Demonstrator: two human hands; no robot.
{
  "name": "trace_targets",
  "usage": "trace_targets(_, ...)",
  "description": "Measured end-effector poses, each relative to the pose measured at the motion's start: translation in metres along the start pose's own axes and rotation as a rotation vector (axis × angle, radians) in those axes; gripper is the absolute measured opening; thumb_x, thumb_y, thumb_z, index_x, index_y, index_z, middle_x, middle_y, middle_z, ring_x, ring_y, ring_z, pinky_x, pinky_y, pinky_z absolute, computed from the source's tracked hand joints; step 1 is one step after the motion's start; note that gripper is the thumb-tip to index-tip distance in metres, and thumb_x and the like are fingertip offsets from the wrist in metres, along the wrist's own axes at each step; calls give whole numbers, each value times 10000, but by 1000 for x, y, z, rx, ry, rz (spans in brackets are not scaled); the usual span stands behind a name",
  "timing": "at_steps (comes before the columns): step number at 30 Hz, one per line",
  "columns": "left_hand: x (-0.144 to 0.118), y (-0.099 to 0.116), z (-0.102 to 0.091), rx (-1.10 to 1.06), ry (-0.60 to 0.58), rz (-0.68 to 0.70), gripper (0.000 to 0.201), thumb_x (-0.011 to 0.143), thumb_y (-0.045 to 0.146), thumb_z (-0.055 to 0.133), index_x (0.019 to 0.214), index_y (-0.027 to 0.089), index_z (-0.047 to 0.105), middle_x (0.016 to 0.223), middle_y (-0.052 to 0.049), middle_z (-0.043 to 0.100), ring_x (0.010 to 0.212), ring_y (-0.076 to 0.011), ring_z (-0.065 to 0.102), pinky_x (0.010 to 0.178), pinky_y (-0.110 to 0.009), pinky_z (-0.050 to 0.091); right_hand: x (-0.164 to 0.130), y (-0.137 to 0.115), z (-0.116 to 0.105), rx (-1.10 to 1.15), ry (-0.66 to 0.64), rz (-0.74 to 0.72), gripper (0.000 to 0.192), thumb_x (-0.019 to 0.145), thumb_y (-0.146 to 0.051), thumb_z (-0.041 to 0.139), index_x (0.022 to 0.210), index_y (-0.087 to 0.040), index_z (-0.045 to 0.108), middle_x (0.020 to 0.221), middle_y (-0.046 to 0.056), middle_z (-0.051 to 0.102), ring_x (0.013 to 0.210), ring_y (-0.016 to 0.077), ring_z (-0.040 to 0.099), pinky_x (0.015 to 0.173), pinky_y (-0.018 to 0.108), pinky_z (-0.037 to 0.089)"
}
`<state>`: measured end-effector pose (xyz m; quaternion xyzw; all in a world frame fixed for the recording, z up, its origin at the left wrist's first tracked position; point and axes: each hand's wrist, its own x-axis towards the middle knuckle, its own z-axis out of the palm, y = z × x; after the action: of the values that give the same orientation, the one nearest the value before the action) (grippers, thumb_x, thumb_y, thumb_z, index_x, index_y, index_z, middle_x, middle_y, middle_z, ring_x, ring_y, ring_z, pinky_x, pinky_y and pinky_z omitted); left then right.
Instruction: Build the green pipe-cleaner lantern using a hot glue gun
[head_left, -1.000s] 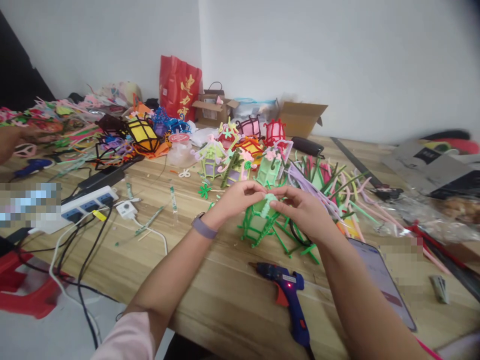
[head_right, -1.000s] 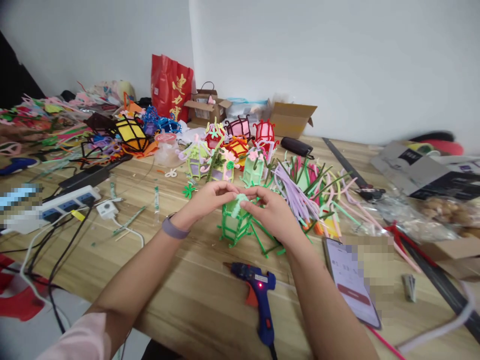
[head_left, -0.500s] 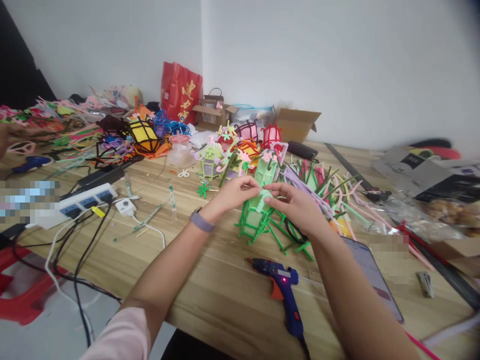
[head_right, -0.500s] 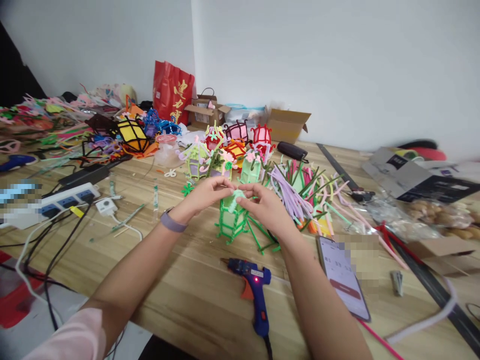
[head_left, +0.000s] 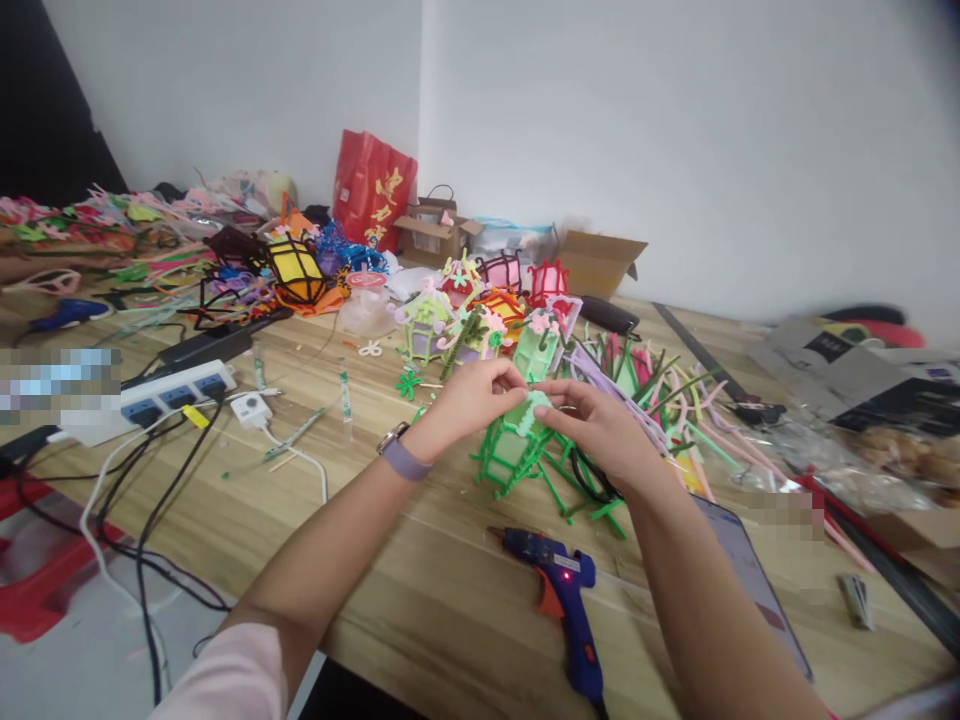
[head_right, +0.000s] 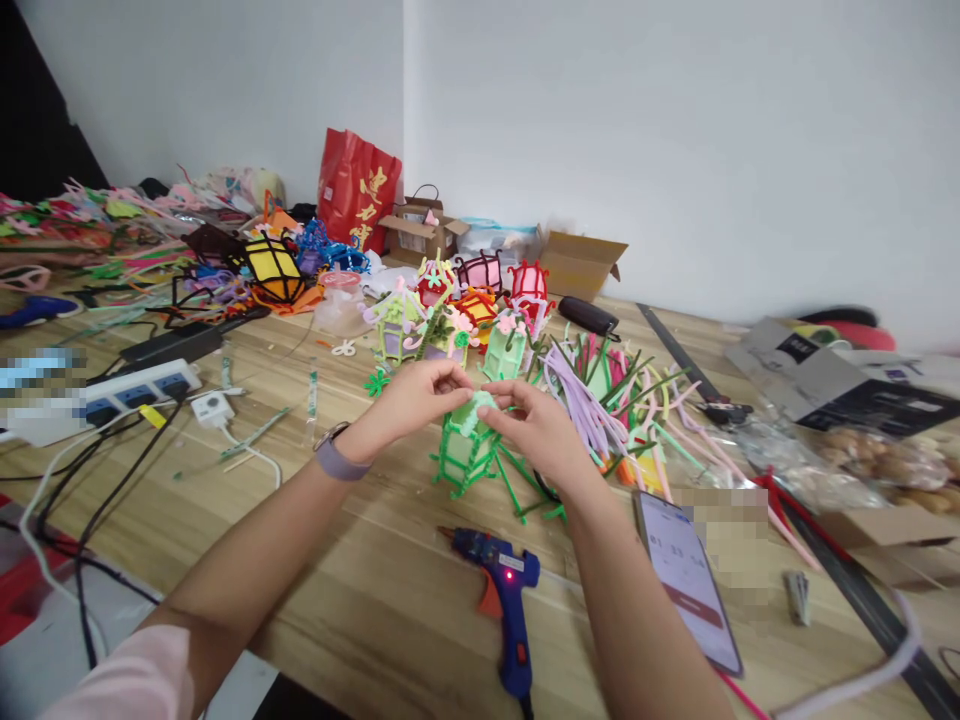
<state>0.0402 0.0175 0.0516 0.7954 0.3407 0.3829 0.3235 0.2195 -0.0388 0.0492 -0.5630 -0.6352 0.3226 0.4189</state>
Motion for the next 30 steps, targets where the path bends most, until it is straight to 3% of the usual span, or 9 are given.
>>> trace_targets(9,-4,8,1,80,39,8,40,760,152,599,763,175,632,724,14,667,665,-122,585,630,-230,426,0,-2,0,-31,10,-19,358,709,-447,729,978,-216,677,825,17,669,700,169,605,643,306,462)
trace_targets(17,-14,20,1,316,-31,69,174,808,339,640,738,180,650,761,-37,675,717,-178,593,681,-284,438,0,-4,-1,-5,28,-8,404,679,-475,744,968,-197,693,801,21,686,686,172,613,663,316,464)
trace_targets(25,-11,16,-2,378,-62,167,142,807,230,602,677,179,630,784,-49,664,791,-200,603,737,-299,444,-1,-5,0,63,29,32,426,678,-493,729,978,-191,705,802,32,713,714,182,635,697,329,482)
trace_targets(30,-7,12,-9,371,-129,184,78,768,185,618,693,177,640,744,-25,662,728,-173,585,699,-272,421,-3,-9,-1,63,4,42,305,725,-440,650,911,-218,745,796,22,729,716,176,629,685,316,489)
